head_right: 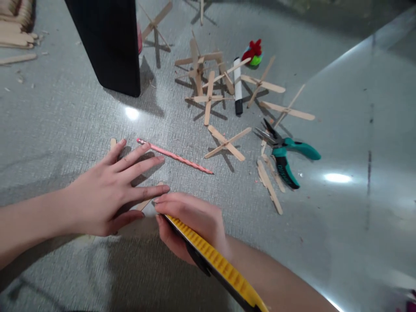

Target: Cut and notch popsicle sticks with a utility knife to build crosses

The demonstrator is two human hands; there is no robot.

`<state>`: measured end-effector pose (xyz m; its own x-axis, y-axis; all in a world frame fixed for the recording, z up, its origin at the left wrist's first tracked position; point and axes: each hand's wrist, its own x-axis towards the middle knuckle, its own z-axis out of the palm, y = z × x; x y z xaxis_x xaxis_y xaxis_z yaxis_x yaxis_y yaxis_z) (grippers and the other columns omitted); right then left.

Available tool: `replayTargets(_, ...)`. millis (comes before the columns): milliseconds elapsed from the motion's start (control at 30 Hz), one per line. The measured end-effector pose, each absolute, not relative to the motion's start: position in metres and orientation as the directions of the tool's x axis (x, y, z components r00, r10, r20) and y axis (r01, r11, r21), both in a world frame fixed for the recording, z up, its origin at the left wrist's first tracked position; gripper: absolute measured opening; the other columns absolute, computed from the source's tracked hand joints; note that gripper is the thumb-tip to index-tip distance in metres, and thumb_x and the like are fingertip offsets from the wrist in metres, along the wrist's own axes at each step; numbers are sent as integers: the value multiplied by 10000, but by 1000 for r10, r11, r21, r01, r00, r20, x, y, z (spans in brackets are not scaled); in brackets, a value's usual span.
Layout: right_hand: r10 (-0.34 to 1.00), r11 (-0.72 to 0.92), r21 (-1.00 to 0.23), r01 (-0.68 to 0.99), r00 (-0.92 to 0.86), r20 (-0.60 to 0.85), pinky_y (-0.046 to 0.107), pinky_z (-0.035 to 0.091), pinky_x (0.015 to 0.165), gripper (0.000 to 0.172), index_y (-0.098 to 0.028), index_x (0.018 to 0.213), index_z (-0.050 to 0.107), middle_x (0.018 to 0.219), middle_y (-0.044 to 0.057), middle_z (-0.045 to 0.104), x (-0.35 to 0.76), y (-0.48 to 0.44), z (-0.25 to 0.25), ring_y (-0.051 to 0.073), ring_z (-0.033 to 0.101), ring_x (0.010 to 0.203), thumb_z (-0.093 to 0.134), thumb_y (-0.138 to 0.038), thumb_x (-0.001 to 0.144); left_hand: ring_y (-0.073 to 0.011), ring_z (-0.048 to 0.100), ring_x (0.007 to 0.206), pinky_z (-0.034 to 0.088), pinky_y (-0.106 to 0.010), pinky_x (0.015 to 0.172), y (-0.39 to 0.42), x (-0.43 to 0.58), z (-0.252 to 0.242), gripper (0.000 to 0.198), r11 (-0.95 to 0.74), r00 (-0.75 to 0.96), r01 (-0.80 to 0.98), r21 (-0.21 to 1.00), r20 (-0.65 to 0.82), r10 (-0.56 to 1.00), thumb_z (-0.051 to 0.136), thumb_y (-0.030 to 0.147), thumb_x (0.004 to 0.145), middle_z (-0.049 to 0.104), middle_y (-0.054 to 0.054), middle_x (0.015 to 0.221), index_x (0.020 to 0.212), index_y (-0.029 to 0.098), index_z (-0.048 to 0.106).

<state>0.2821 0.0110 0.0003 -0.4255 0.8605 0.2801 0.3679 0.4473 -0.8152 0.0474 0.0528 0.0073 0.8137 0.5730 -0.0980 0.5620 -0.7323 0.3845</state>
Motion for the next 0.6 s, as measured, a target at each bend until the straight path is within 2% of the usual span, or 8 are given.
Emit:
replayTargets(267,818,518,-727,451,-510,267,210,658,742,293,-241,1079,641,943,29,788,273,8,2,156,780,797,649,-72,840,-387,177,1554,104,-682,1226,49,47,-2,651,-727,801,544,419,-1,599,683,511,847,348,-103,1631,1451,325,524)
replayTargets(433,811,533,-668,519,-537,230,268,677,735,290,-268,1100,646,970,29,795,275,4,1,184,787,803,642,-113,855,-368,189,1555,129,-655,1236,47,46,-7,635,-723,792,534,438,39,609,687,492,848,364,-106,1623,1441,323,540)
replayTargets(600,809,534,-662,526,-545,219,265,675,734,324,-281,1116,657,987,25,798,273,5,3,184,789,801,648,-100,848,-364,195,1554,133,-635,1244,47,46,-7,622,-728,789,530,435,61,611,674,497,861,374,-107,1618,1441,317,544)
